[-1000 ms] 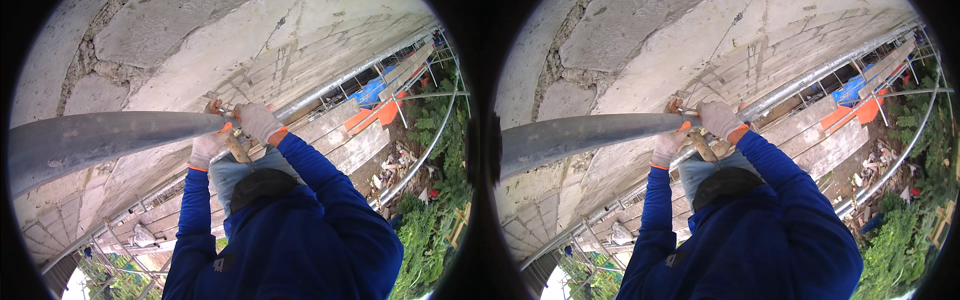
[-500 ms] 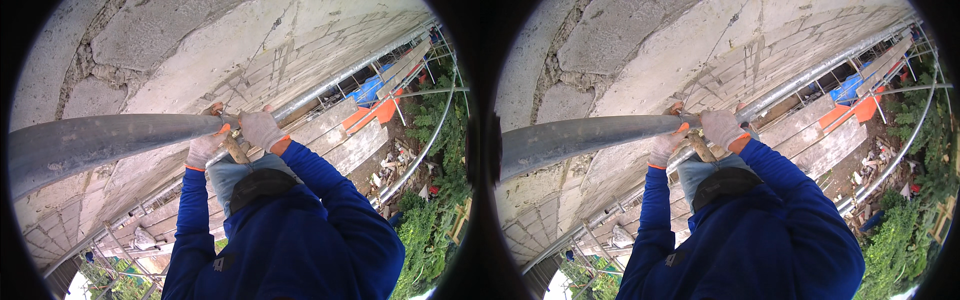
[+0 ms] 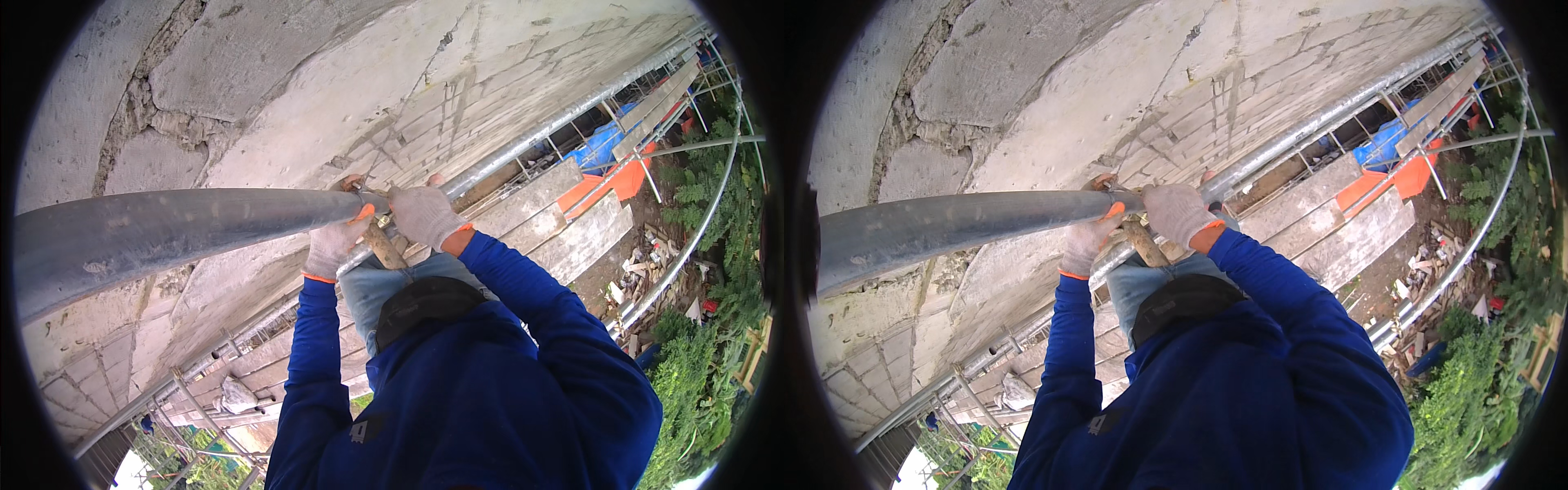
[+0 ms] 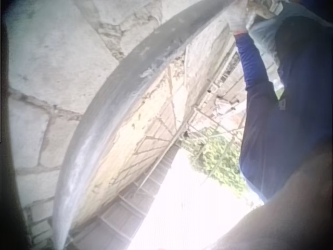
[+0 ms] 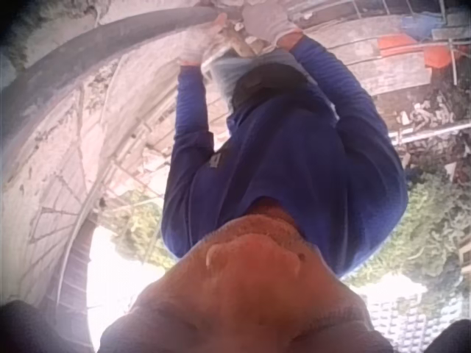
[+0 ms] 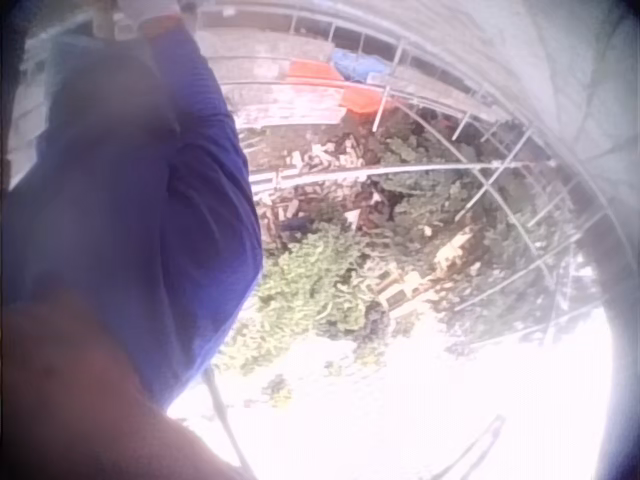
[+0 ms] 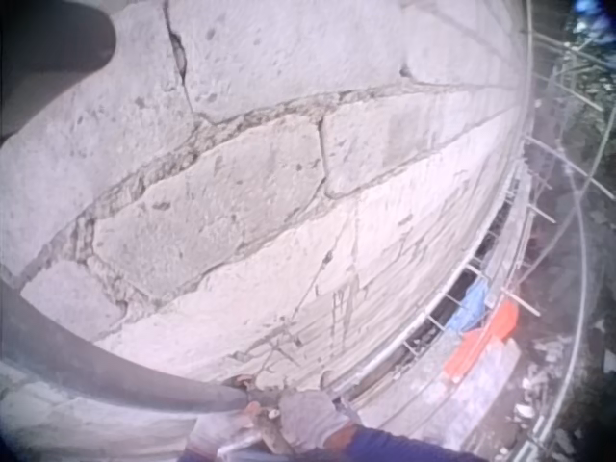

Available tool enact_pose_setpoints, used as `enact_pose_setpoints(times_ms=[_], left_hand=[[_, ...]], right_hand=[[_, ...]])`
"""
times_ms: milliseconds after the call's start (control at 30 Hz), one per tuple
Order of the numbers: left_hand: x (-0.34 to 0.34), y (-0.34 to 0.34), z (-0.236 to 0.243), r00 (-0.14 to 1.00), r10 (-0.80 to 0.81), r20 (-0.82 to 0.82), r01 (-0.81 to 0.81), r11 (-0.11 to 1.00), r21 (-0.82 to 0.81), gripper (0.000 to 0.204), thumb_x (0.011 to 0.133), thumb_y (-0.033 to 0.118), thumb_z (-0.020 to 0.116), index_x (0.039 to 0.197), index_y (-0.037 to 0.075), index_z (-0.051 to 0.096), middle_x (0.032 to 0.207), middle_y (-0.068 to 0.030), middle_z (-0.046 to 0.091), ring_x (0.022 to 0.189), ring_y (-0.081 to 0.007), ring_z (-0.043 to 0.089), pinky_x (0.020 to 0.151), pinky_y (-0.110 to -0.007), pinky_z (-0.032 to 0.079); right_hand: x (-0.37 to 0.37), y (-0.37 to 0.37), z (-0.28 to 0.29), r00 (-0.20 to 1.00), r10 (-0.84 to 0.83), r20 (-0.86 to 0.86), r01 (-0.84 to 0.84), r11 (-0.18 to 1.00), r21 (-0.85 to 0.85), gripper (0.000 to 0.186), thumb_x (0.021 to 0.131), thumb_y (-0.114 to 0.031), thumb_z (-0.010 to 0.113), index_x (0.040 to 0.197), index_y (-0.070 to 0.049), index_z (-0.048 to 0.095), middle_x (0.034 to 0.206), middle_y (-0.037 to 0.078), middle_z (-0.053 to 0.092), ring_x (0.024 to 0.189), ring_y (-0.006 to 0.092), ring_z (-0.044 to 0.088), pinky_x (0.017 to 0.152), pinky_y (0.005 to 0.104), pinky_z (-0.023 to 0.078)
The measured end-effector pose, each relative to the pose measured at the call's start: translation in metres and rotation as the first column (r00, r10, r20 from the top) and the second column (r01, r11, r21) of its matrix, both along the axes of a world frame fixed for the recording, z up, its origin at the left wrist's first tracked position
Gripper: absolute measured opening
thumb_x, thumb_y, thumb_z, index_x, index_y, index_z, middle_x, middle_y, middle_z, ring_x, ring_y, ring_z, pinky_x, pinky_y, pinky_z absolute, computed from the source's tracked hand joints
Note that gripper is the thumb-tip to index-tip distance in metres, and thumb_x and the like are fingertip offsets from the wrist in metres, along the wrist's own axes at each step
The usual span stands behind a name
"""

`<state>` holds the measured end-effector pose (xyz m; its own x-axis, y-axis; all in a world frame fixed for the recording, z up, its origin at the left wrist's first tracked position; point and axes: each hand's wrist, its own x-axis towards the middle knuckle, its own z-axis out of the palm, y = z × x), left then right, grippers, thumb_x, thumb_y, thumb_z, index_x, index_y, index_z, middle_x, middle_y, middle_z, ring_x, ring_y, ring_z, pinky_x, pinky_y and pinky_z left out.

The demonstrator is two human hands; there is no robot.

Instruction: The person is working on a scaffolding structure attached to a stone wall. They use a wrench to tighten a metal clamp on a vertical pole, securing it to the wall. The person adjusts the clamp and pole multiple times to ensure a firm connection.

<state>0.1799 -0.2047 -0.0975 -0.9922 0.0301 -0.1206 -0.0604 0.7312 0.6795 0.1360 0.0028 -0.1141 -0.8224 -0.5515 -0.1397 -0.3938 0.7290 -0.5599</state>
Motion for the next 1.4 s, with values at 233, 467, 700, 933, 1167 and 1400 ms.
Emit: enact_pose_setpoints(times_ms=[233, 467, 700, 933, 1167, 1400], left_hand=[[0.012, 0.027, -0.013, 0.95, 0.31, 0.04, -0.245, 0.66, 0.711, 0.059, 0.083, -0.005, 0.071, 0.136, 0.0, 0.045, 0.135, -0.0121, 0.05, 0.119, -0.0206, 0.055, 0.1, -0.037, 0.049], [0.01, 0.047, -0.031, 0.858, 0.503, -0.108, -0.343, 0.716, 0.609, 0.047, 0.078, 0.0, 0.079, 0.12, -0.002, 0.058, 0.112, -0.0138, 0.064, 0.104, -0.0211, 0.062, 0.091, -0.036, 0.05], [0.007, 0.03, -0.088, 0.866, 0.415, -0.28, -0.239, 0.834, 0.498, 0.047, 0.081, 0.003, 0.078, 0.122, -0.001, 0.056, 0.11, -0.0108, 0.065, 0.099, -0.0206, 0.063, 0.089, -0.034, 0.05], [-0.009, 0.052, -0.057, 0.833, 0.513, -0.205, -0.281, 0.712, 0.643, 0.04, 0.081, 0.003, 0.078, 0.116, -0.001, 0.059, 0.108, -0.0101, 0.065, 0.095, -0.0181, 0.062, 0.086, -0.033, 0.05], [0.011, 0.056, -0.024, 0.861, 0.489, -0.139, -0.287, 0.694, 0.66, 0.065, 0.082, -0.002, 0.074, 0.138, -0.002, 0.042, 0.127, -0.0154, 0.057, 0.11, -0.0206, 0.058, 0.096, -0.035, 0.047], [0.067, 0.05, 0.05, 0.596, 0.75, -0.287, -0.247, 0.511, 0.824, 0.072, 0.088, -0.007, 0.063, 0.149, 0.005, 0.028, 0.146, -0.0166, 0.042, 0.137, -0.0273, 0.042, 0.113, -0.041, 0.035]], right_hand=[[-0.024, -0.021, -0.055, 0.983, -0.16, 0.092, 0.173, 0.974, -0.148, 0.021, 0.088, -0.015, 0.054, 0.101, -0.003, 0.065, 0.093, 0.022, 0.07, 0.092, 0.0394, 0.068, 0.077, 0.0495, 0.053], [0.002, 0.023, -0.074, 0.915, -0.299, 0.269, 0.342, 0.931, -0.129, 0.022, 0.09, -0.017, 0.054, 0.105, -0.005, 0.065, 0.09, 0.023, 0.069, 0.089, 0.0403, 0.068, 0.077, 0.0507, 0.051], [0.052, 0.084, -0.106, 0.697, -0.358, 0.621, 0.617, 0.741, -0.266, 0.021, 0.096, -0.021, 0.054, 0.102, -0.007, 0.068, 0.078, 0.015, 0.069, 0.074, 0.0301, 0.069, 0.068, 0.042, 0.052], [0.081, 0.128, -0.08, 0.585, -0.421, 0.694, 0.743, 0.622, -0.249, 0.02, 0.099, -0.021, 0.053, 0.096, -0.008, 0.067, 0.066, 0.003, 0.063, 0.058, 0.014, 0.06, 0.054, 0.033, 0.046], [0.117, 0.157, -0.073, 0.54, -0.393, 0.745, 0.814, 0.469, -0.342, 0.019, 0.1, -0.019, 0.051, 0.102, -0.006, 0.064, 0.063, 0.001, 0.055, 0.05, 0.0117, 0.052, 0.047, 0.0298, 0.043], [0.137, 0.176, -0.102, 0.292, -0.215, 0.932, 0.947, 0.2, -0.251, 0.019, 0.1, -0.019, 0.055, 0.107, -0.005, 0.065, 0.069, 0.0, 0.056, 0.054, 0.0104, 0.053, 0.051, 0.0285, 0.051]])
